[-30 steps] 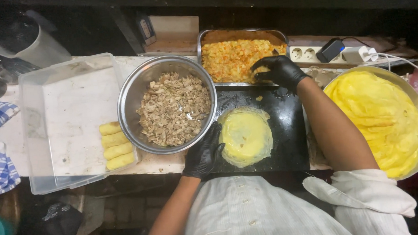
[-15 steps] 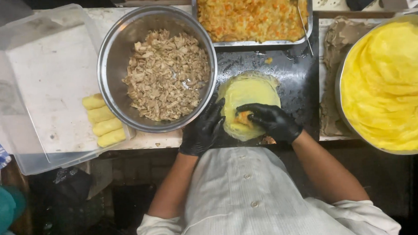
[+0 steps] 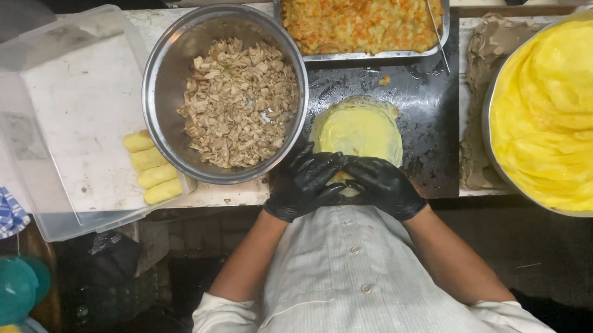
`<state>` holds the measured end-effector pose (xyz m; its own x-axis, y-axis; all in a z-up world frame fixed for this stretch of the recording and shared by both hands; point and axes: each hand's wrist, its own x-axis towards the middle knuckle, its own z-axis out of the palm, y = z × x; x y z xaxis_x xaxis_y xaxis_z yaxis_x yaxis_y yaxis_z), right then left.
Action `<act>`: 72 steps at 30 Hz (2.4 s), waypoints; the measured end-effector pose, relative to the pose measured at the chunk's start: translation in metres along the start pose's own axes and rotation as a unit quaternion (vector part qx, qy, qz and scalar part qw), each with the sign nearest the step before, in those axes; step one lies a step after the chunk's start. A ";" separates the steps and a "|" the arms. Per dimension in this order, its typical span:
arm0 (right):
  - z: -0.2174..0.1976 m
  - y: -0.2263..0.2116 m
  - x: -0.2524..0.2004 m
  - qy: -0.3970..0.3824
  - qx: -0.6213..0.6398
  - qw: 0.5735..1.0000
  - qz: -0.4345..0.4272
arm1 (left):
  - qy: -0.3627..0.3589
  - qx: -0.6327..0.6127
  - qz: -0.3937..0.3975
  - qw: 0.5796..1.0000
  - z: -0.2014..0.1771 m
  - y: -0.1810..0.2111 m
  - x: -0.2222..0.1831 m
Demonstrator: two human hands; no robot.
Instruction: Assembling food wraps by peeling thin crepes, adding shredded meat filling, and rolling them up.
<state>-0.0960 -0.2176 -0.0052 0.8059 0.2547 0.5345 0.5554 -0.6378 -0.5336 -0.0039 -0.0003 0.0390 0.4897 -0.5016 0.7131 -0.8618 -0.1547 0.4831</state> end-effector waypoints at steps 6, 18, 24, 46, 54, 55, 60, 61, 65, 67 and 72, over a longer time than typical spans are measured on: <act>-0.017 -0.015 0.006 0.055 -0.021 0.997 0.053 | -0.057 0.047 0.015 0.997 0.028 -0.007 -0.012; -0.028 -0.034 0.009 0.088 -0.078 0.987 0.106 | -0.067 0.019 0.013 0.997 0.019 -0.026 -0.027; -0.028 -0.022 0.001 0.098 -0.060 0.990 0.077 | -0.070 0.036 0.036 0.996 0.005 -0.019 -0.002; -0.039 -0.020 -0.001 0.098 -0.073 0.990 0.068 | -0.022 0.032 -0.008 0.999 0.008 0.001 -0.013; -0.046 -0.035 0.019 0.100 -0.049 0.989 0.098 | -0.061 0.046 0.001 0.997 0.008 -0.014 -0.020; -0.049 -0.036 0.030 0.119 -0.020 0.986 0.113 | -0.087 0.034 -0.001 0.996 0.008 -0.018 -0.026; -0.064 -0.050 0.099 0.152 0.083 0.975 0.140 | -0.018 0.051 0.020 0.998 0.017 -0.027 -0.048; -0.068 -0.054 0.121 0.101 0.068 0.986 0.113 | -0.007 0.075 0.023 0.997 0.004 -0.018 -0.038; -0.056 -0.086 0.225 -0.091 -0.093 0.991 -0.008 | -0.146 0.109 0.066 0.981 -0.024 -0.027 -0.032; -0.006 -0.015 0.225 -0.111 -0.155 0.979 -0.071 | -0.148 0.093 0.027 0.984 -0.027 -0.016 -0.028; 0.110 0.111 0.261 -0.152 -0.391 0.863 -0.281 | -0.127 -0.390 -0.221 0.885 0.002 -0.020 -0.048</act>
<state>0.1979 -0.1423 0.0031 0.5370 0.7864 0.3053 0.6639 -0.6173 0.4222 -0.0100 0.0254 -0.0058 0.6254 -0.7290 0.2783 -0.1927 0.2014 0.9604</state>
